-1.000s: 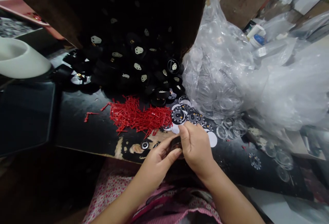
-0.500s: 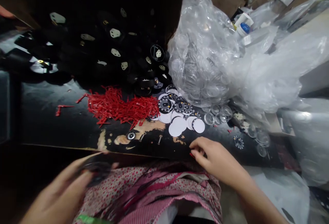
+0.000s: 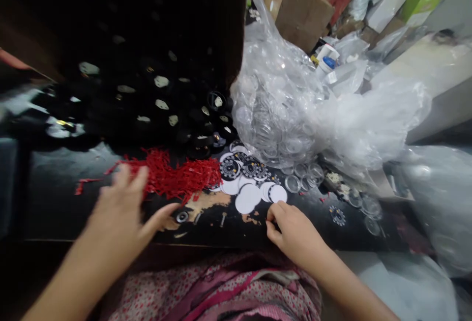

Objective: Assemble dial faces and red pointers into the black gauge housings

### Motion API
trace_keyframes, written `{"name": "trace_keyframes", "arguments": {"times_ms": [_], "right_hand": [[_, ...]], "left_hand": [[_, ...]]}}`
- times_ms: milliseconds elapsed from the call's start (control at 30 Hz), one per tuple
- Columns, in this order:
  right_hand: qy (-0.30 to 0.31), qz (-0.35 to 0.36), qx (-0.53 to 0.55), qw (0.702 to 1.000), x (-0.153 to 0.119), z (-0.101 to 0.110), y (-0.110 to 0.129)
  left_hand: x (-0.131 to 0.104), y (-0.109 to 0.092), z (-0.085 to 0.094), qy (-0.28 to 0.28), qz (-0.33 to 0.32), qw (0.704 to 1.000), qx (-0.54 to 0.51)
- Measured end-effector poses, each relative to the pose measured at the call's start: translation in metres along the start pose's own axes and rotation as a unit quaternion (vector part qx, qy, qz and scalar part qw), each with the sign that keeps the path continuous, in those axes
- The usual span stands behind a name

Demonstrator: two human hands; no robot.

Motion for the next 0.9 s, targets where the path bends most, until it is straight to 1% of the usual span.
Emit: {"name": "trace_keyframes", "arguments": {"times_ms": [33,100,167,233,300,367,400,467,500,567,667,733,800,833,900], "right_hand": [[-0.005,0.001,0.014,1.0,0.004,0.0,0.001],[-0.024,0.007,0.043,0.999,0.015,0.003,0.005],[-0.047,0.021,0.068,0.996,0.031,0.009,0.014],[-0.068,0.04,0.079,0.994,0.049,0.019,0.027],[-0.078,0.058,0.08,0.992,0.066,0.029,0.039],[-0.083,0.071,0.086,0.99,0.077,0.037,0.047],[-0.085,0.079,0.098,0.988,0.081,0.041,0.049],[-0.095,0.092,0.139,0.981,0.082,0.045,0.051],[-0.097,0.1,0.161,0.977,0.081,0.045,0.051],[-0.087,0.12,0.195,0.97,0.076,0.038,0.053],[-0.063,0.146,0.213,0.964,0.065,0.02,0.057],[-0.066,0.148,0.217,0.963,0.057,0.008,0.057],[-0.073,0.147,0.223,0.961,0.05,-0.001,0.052],[-0.075,0.145,0.226,0.96,0.047,-0.005,0.049],[-0.075,0.137,0.234,0.96,0.043,-0.01,0.04]], "left_hand": [[0.011,-0.007,-0.009,0.011,-0.024,0.999,0.023],[0.03,-0.021,-0.023,0.012,-0.062,0.997,0.05],[0.041,-0.031,-0.033,0.012,-0.082,0.996,0.046],[0.046,-0.036,-0.036,0.012,-0.082,0.996,0.014],[0.047,-0.038,-0.032,0.013,-0.068,0.997,-0.035],[0.048,-0.034,-0.018,0.001,-0.047,0.995,-0.086],[0.051,-0.031,-0.007,-0.015,-0.037,0.993,-0.111],[0.064,-0.021,0.02,-0.064,-0.02,0.987,-0.143],[0.077,-0.015,0.036,-0.088,-0.015,0.985,-0.147],[0.112,-0.004,0.067,-0.123,-0.009,0.984,-0.131],[0.184,0.016,0.105,-0.147,0.013,0.983,-0.107],[0.229,0.026,0.119,-0.134,0.027,0.985,-0.104],[0.261,0.031,0.122,-0.11,0.027,0.988,-0.108],[0.271,0.033,0.122,-0.1,0.024,0.988,-0.112],[0.282,0.035,0.117,-0.082,0.011,0.99,-0.112]]}}
Point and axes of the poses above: each hand's wrist, its own x-axis towards the middle knuckle, its own z-axis out of the back of the hand, y = z × x, the point moved 7 cm from there along x, towards the middle knuckle, and after that the axes turned 4 degrees about -x, right-handed, at the moved point
